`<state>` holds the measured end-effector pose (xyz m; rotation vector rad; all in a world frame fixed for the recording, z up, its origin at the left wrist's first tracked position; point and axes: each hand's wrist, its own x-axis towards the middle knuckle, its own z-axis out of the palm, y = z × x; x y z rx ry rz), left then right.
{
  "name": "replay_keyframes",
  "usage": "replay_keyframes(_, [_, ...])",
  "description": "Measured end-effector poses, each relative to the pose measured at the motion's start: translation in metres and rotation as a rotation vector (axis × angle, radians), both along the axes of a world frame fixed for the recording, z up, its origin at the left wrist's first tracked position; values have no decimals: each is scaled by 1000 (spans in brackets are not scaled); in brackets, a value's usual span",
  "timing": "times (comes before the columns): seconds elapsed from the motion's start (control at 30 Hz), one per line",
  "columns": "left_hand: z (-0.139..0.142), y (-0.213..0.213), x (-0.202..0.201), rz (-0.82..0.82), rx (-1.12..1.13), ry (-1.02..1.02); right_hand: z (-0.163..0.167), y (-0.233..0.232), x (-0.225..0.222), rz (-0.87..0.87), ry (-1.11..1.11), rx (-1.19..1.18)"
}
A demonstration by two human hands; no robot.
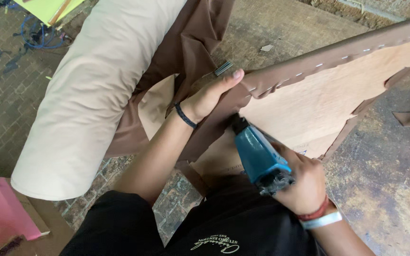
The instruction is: The person staples brown fabric over plywood seat panels using a pneumatic nail gun, pulling the fabric taut and folding it over the panel edges. They rotate and reposition each panel between sides, then carry a covered panel across the workshop and set it down.
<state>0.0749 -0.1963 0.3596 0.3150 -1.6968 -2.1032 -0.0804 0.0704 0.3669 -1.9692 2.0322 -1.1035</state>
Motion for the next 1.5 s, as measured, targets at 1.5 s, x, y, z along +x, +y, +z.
replay_keyframes(1.5, [-1, -25, -16, 29, -53, 15, -20, -39, 34, 126, 168, 34])
